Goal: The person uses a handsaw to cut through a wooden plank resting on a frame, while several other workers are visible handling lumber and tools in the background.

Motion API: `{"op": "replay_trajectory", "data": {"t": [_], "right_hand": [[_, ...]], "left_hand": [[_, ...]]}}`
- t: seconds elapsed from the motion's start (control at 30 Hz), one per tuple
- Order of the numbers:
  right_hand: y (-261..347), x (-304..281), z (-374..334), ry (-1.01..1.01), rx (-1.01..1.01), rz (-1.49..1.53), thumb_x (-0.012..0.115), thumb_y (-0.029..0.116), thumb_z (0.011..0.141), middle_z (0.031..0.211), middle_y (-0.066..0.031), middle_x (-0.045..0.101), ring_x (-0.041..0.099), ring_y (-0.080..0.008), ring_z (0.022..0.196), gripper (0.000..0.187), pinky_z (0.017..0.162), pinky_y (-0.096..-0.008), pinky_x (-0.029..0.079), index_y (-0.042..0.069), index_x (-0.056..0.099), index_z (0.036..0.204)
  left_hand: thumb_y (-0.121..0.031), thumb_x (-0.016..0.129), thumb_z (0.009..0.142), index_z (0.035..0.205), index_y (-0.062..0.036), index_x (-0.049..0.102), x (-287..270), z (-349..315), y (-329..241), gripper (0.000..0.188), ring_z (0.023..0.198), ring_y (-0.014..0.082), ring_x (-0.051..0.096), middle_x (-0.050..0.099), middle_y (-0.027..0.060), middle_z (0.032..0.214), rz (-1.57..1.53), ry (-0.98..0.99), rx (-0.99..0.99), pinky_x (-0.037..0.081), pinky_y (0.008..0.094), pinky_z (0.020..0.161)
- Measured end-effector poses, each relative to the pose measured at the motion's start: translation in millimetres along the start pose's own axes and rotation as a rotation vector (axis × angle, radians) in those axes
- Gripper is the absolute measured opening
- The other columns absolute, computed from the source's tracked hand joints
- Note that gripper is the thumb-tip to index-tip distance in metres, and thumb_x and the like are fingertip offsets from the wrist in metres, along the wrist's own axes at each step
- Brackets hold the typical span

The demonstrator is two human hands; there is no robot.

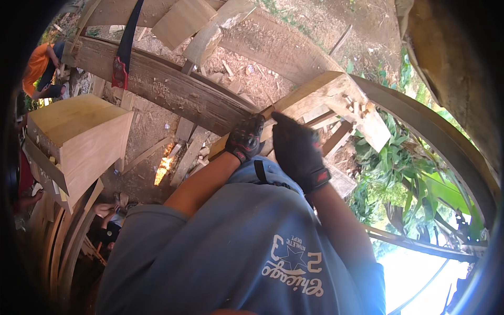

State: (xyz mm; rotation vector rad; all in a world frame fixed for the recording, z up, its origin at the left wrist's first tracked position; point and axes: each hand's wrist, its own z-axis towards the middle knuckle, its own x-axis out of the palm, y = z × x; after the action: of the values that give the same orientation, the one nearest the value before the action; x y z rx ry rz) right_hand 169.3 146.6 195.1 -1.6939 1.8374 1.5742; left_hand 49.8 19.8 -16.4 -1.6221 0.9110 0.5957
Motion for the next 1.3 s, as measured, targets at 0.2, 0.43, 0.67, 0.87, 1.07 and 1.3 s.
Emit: {"op": "replay_trajectory", "data": {"t": [0.2, 0.43, 0.67, 0.87, 1.07, 1.3], "right_hand": [[-10.4, -10.6, 43.4, -0.018, 0.125, 0.14, 0.063, 0.026, 0.104, 0.11, -0.0217, 0.078, 0.077, -0.0367, 0.103, 0.031, 0.09, -0.0436, 0.061, 0.003, 0.077, 0.121], [-35.4, 56.2, 10.1, -0.107, -0.01, 0.033, 0.059, 0.017, 0.103, 0.115, -0.0235, 0.076, 0.076, -0.0392, 0.102, 0.033, 0.089, -0.0461, 0.061, 0.008, 0.072, 0.133], [-74.4, 76.9, 50.8, -0.136, -0.187, -0.064, 0.055, 0.022, 0.106, 0.117, -0.0238, 0.076, 0.075, -0.0392, 0.104, 0.034, 0.09, -0.0448, 0.06, 0.004, 0.071, 0.13], [-85.3, 73.1, 54.8, -0.089, -0.197, -0.207, 0.059, 0.035, 0.106, 0.124, -0.0198, 0.076, 0.073, -0.0355, 0.115, 0.046, 0.092, -0.0435, 0.059, 0.003, 0.068, 0.138], [-65.7, 50.7, 20.6, -0.12, 0.171, 0.077, 0.064, 0.054, 0.102, 0.115, -0.0238, 0.077, 0.073, -0.0385, 0.114, 0.061, 0.097, -0.0442, 0.056, 0.006, 0.068, 0.14], [-74.6, 56.9, 9.7, -0.019, -0.142, -0.115, 0.054, 0.032, 0.11, 0.132, -0.0187, 0.072, 0.071, -0.0391, 0.117, 0.034, 0.098, -0.0455, 0.058, 0.012, 0.069, 0.133]], "left_hand": [[-0.032, 0.076, 0.087, 0.146, -0.0022, 0.05, 4.4, -1.6, 5.0, 0.072, 0.114, 0.0381, 0.068, 0.066, 0.0224, 0.13, -0.018, -0.09, 0.037, 0.055, 0.0485, 0.096], [-0.031, 0.069, 0.09, 0.149, -0.0024, 0.051, 13.0, -4.5, 3.5, 0.068, 0.125, 0.0363, 0.064, 0.063, 0.0216, 0.138, 0.073, -0.173, 0.057, 0.051, 0.0485, 0.105], [-0.041, 0.071, 0.089, 0.151, -0.007, 0.052, 11.8, -6.3, 1.6, 0.073, 0.123, 0.0341, 0.065, 0.066, 0.0165, 0.139, 0.097, -0.051, 0.018, 0.052, 0.0499, 0.104], [-0.049, 0.077, 0.085, 0.146, -0.0073, 0.055, 6.5, -3.8, -0.5, 0.077, 0.119, 0.0335, 0.068, 0.069, 0.0151, 0.13, 0.158, -0.095, 0.013, 0.053, 0.0508, 0.099], [-0.042, 0.077, 0.086, 0.132, -0.0079, 0.06, 6.7, -9.2, -15.8, 0.06, 0.115, 0.0329, 0.069, 0.071, 0.0163, 0.123, 0.091, -0.068, -0.057, 0.055, 0.0478, 0.097], [-0.019, 0.064, 0.089, 0.125, -0.0079, 0.06, 40.7, -24.3, -32.5, 0.038, 0.112, 0.0319, 0.07, 0.071, 0.0159, 0.119, 0.195, -0.321, -0.122, 0.055, 0.0458, 0.094]]}}
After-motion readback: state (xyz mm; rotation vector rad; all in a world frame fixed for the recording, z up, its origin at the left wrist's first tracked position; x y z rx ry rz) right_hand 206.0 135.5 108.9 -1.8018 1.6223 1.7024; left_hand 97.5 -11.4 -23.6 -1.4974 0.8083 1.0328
